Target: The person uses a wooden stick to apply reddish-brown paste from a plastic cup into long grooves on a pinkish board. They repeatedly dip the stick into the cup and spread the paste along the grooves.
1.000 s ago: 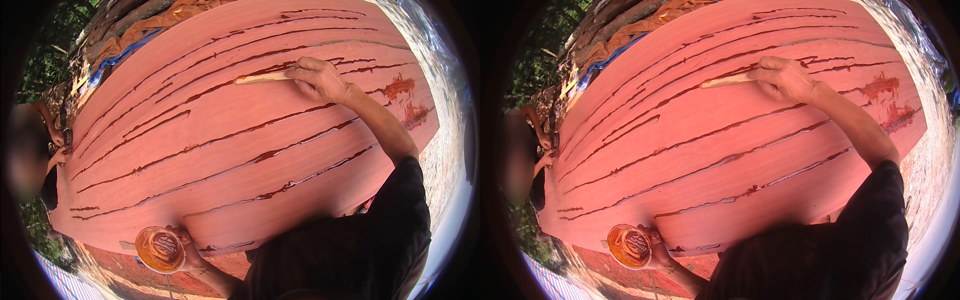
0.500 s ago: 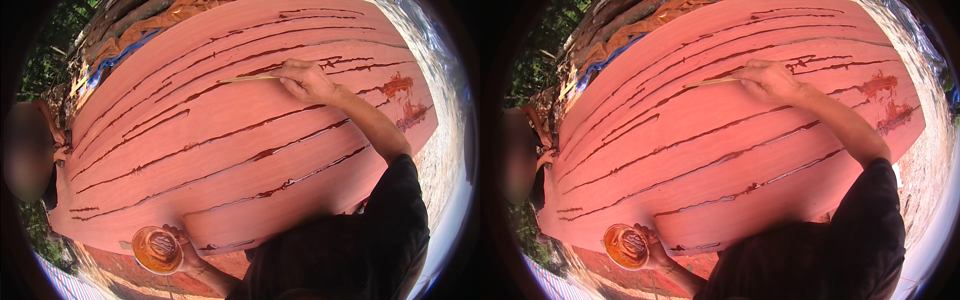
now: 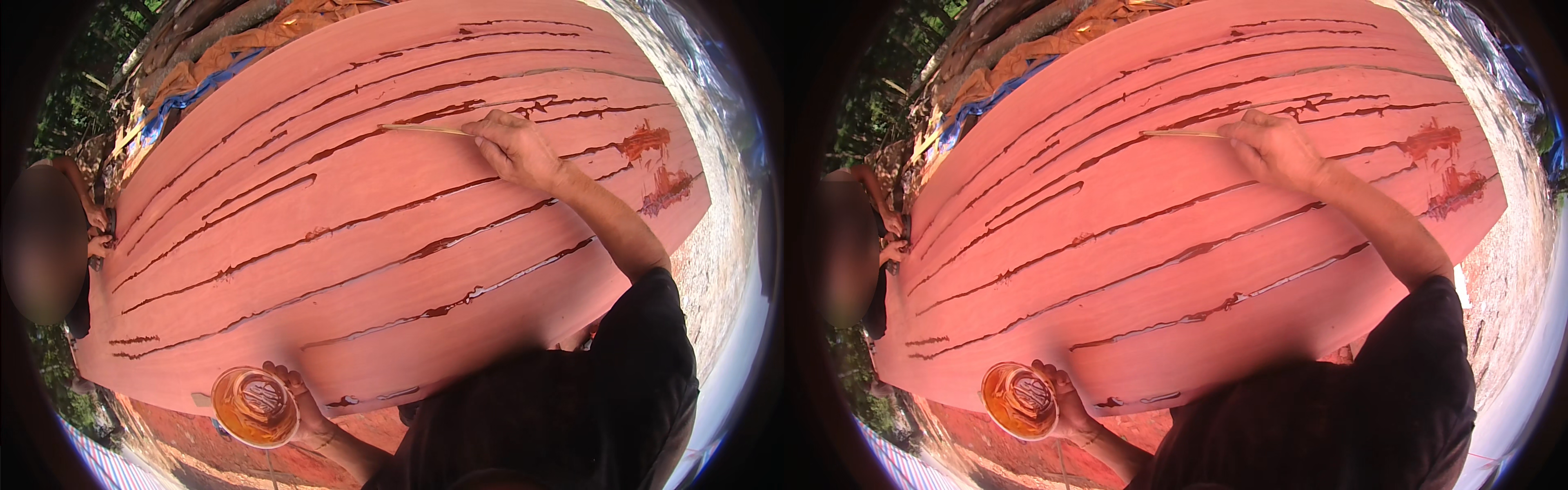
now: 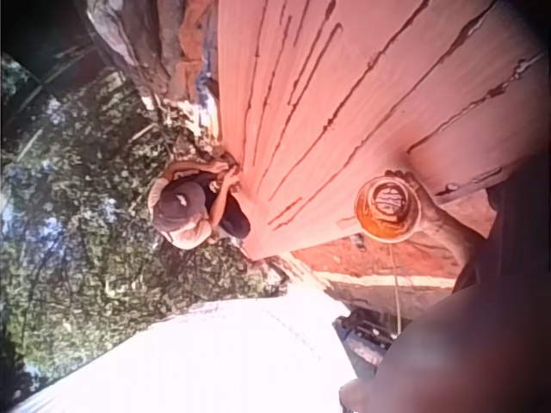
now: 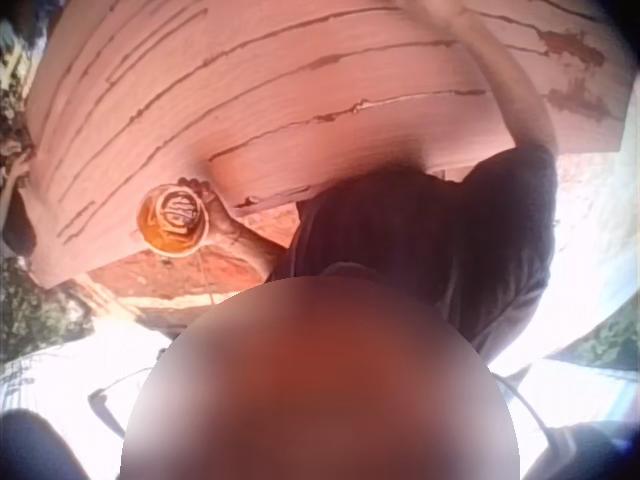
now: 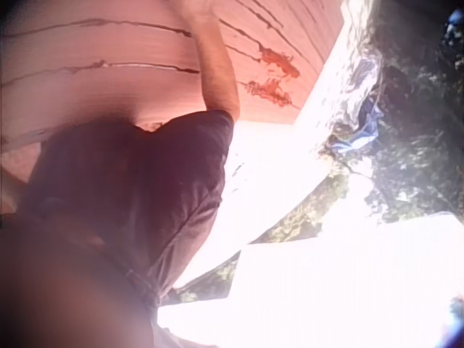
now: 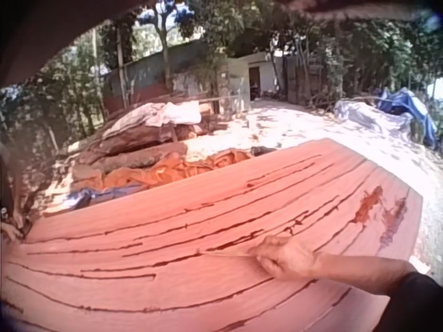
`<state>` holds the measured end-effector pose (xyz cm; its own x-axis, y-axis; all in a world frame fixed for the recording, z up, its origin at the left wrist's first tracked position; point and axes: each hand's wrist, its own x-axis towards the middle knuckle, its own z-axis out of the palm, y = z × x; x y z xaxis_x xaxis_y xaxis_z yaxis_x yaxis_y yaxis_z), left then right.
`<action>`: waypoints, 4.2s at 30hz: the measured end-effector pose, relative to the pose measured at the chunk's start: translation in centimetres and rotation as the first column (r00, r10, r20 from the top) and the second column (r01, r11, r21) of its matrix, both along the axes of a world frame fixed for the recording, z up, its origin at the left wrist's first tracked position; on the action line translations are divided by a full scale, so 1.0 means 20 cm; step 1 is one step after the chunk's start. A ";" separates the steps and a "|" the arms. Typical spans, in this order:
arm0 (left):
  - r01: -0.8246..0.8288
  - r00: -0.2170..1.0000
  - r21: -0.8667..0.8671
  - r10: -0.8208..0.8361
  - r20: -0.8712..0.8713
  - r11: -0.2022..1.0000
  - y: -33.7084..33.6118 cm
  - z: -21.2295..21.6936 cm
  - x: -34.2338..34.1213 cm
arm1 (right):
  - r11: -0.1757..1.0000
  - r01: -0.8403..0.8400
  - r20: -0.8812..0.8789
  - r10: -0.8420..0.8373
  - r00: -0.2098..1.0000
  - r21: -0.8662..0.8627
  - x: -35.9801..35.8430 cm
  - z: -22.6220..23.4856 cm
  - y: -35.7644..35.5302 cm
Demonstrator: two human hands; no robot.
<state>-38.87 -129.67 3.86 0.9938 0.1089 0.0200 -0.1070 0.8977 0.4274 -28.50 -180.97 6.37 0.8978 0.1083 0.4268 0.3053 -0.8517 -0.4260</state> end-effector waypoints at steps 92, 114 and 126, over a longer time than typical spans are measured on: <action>0.071 0.996 0.251 -0.057 -0.062 0.965 0.25 -0.07 0.72 | 0.886 -0.419 0.034 0.434 0.900 -0.198 0.05 0.82 1.18; 0.587 0.810 0.070 -0.584 -0.055 0.807 0.25 0.12 0.19 | 0.718 -0.557 -0.278 0.482 0.831 -0.419 -0.30 0.90 1.41; 0.405 0.847 0.729 -0.527 -0.072 0.552 -0.03 0.08 -0.04 | 0.968 -0.202 -0.412 0.247 0.877 0.152 -0.91 0.85 1.04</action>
<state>-39.58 -130.19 5.48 0.8787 -0.4769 0.0215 0.1260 0.2753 0.9531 -46.67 -160.10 23.30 0.9517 0.3056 0.0303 0.2538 -0.7272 -0.6378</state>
